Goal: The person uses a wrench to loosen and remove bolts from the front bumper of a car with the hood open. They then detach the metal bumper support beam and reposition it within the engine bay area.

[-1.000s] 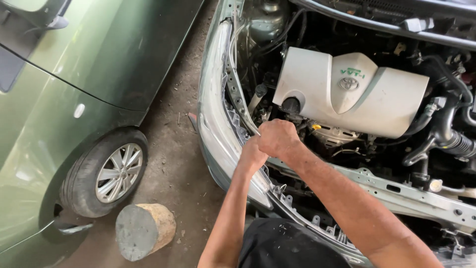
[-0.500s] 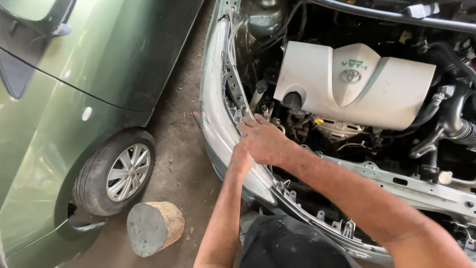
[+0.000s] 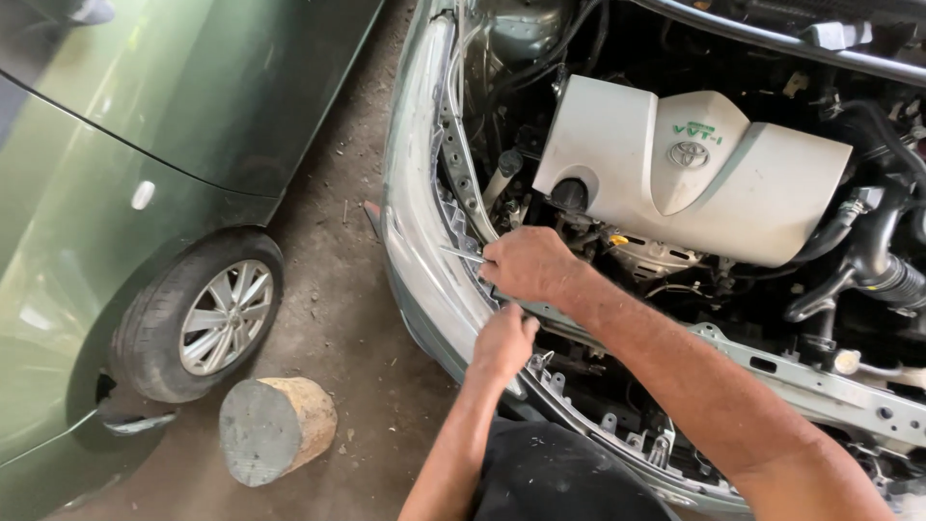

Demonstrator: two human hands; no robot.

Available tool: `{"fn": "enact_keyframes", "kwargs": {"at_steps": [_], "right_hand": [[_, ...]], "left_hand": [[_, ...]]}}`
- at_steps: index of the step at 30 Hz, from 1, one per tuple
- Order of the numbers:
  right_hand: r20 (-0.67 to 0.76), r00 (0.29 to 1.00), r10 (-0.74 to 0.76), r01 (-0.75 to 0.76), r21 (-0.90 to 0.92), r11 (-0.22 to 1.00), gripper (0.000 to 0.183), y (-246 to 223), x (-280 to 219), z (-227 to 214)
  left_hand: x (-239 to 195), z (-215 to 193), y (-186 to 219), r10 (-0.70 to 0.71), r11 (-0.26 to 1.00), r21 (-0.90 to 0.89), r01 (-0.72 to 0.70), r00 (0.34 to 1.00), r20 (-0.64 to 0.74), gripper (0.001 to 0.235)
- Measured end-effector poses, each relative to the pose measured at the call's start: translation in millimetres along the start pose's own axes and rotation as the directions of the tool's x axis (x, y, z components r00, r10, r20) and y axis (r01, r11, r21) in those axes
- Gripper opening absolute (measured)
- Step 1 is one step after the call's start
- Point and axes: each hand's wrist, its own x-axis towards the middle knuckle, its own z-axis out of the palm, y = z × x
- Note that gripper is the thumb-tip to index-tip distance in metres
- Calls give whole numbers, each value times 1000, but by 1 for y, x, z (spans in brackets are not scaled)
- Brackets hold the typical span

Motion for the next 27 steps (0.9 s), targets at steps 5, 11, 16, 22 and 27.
{"fn": "enact_keyframes", "kwargs": {"at_steps": [5,11,16,22,27], "right_hand": [[94,996,7,-15,84,996,34,6,2,-8],[169,984,-51,-7,327,945,36,4,-12,-2],[167,972,-166,77,440,895,34,20,-5,1],[169,963,-211,53,646,762,40,44,24,17],[416,904,-103,-334,834,439,47,36,15,83]], "left_hand": [[9,41,20,315,937,155,-312,949,7,60],[76,105,-8,560,671,576,-466,828,17,106],[90,132,-11,439,712,589,-382,897,52,83],[112,146,-16,336,682,636,-360,927,165,56],[115,151,-9,282,640,664,-385,923,263,35]]}}
